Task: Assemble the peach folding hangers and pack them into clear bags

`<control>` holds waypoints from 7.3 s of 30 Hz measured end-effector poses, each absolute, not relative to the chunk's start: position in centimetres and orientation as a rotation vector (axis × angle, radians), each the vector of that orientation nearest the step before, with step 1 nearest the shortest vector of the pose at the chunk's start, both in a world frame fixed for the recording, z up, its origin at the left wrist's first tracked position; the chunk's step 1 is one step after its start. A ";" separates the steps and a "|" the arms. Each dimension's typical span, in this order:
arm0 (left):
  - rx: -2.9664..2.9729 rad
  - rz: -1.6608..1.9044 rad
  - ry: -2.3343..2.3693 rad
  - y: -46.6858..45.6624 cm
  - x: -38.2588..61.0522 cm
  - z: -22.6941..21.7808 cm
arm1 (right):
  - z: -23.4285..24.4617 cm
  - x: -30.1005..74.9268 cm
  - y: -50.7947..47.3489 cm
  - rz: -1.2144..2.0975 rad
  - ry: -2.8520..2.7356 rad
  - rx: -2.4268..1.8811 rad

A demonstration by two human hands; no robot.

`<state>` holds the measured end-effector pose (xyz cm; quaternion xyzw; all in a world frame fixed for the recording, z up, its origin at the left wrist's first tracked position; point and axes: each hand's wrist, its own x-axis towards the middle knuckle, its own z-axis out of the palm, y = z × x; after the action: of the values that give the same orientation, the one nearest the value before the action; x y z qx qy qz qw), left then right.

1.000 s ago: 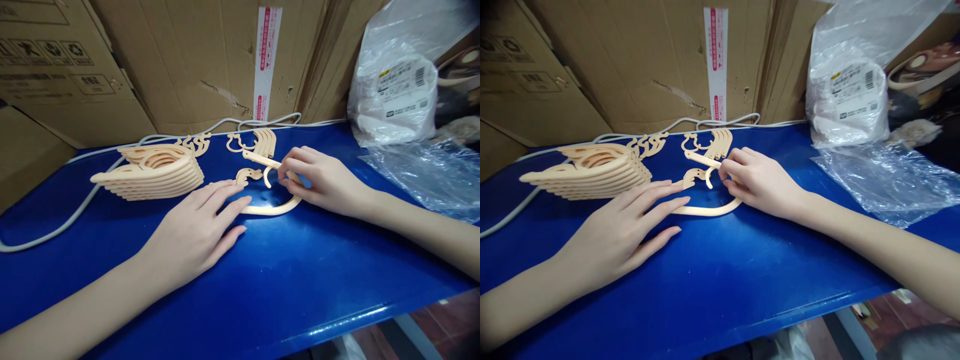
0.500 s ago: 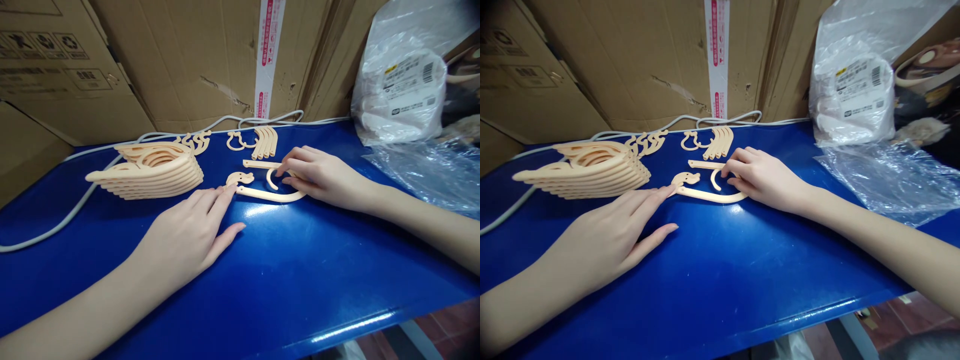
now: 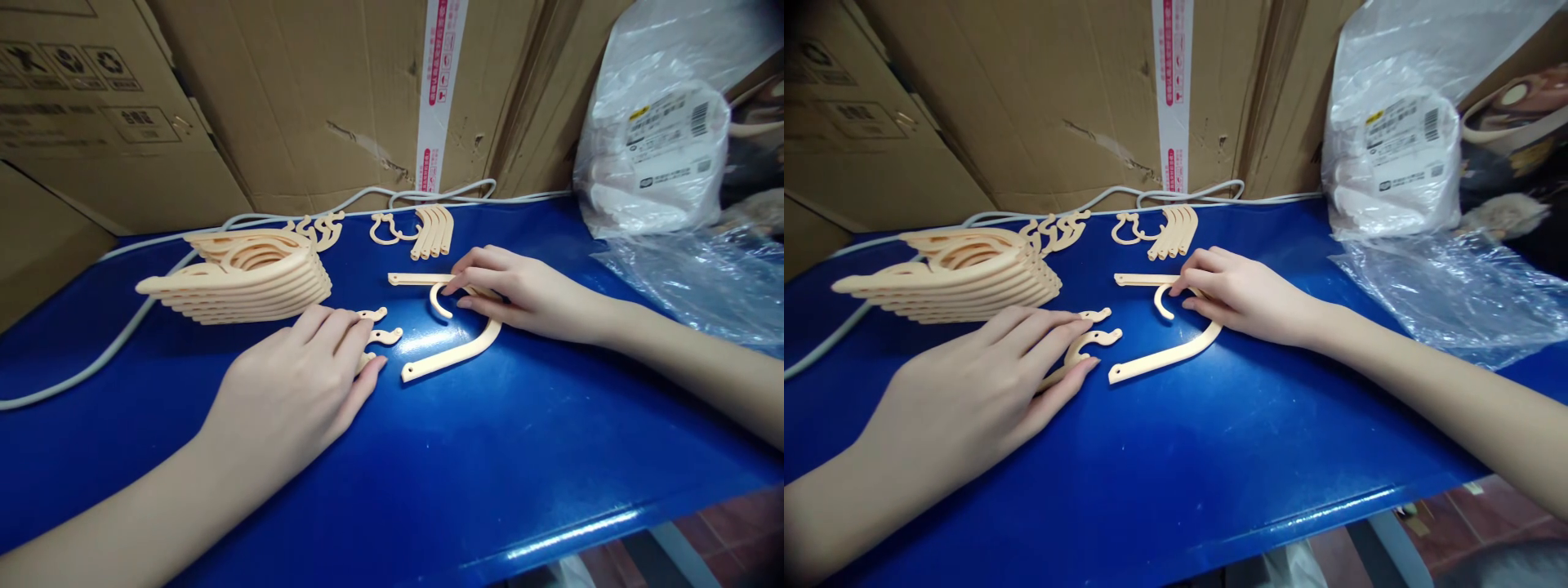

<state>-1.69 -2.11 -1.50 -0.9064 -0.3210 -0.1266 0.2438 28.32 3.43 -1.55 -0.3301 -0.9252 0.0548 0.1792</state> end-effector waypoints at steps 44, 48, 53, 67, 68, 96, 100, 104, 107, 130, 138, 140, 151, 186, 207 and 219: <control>-2.531 -0.891 -1.230 -1.9 -2.0 -1.2 | -1.5 24.7 -1.1 -0.612 -2.662 -0.447; -2.555 -0.880 -1.283 -1.9 -1.8 -1.1 | -1.5 24.6 -1.1 -0.612 -2.664 -0.458; -2.547 -0.796 -1.269 -1.9 -1.4 -1.0 | -1.8 24.7 -1.2 -0.597 -2.673 -0.477; -2.781 -0.816 -1.122 -2.5 -1.7 -1.7 | -1.6 24.6 -1.1 -0.437 -2.642 -0.559; -2.790 -0.810 -1.104 -2.4 -1.7 -1.8 | -1.7 24.6 -1.1 -0.423 -2.631 -0.566; -2.758 -0.535 -0.829 -2.3 -1.3 -1.6 | -1.4 24.5 -1.9 -0.644 -2.559 -0.564; -2.640 -0.476 -0.732 -2.3 -1.1 -1.1 | -1.4 24.3 -1.9 -0.598 -2.574 -0.580; -2.567 -0.460 -0.656 -2.4 -0.8 -0.7 | -1.5 24.3 -1.8 -0.552 -2.597 -0.598; -2.494 -0.424 -0.610 -2.5 -0.7 -0.6 | -1.7 24.4 -1.7 -0.484 -2.607 -0.613; -2.404 -0.466 -0.622 -3.0 -0.5 -0.4 | -1.3 24.5 -1.8 -0.122 -2.651 -0.671; -2.514 -0.571 -0.684 -2.8 -0.7 -0.9 | -2.0 24.2 -2.0 -0.279 -2.649 -0.662; -2.514 -0.584 -0.688 -2.7 -0.8 -0.9 | -2.1 24.2 -2.0 -0.306 -2.633 -0.669; -2.526 -0.615 -0.689 -2.5 -1.1 -1.0 | -2.1 24.2 -2.1 -0.316 -2.647 -0.690; -2.578 -0.590 -0.656 -2.4 -0.8 -1.2 | -1.8 24.1 -1.8 -0.291 -2.641 -0.710; -2.459 -0.587 -0.769 -2.0 -1.8 -1.0 | -0.1 26.3 0.4 -0.494 -2.451 -0.740; -2.488 -0.596 -0.753 -2.1 -1.8 -0.9 | -0.7 26.8 1.6 -0.274 -2.551 -0.824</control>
<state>-1.77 -2.10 -0.90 -0.9068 -0.2744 -0.2172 0.2352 26.80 1.58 -0.71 -0.2981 -0.9231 -0.0992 0.2216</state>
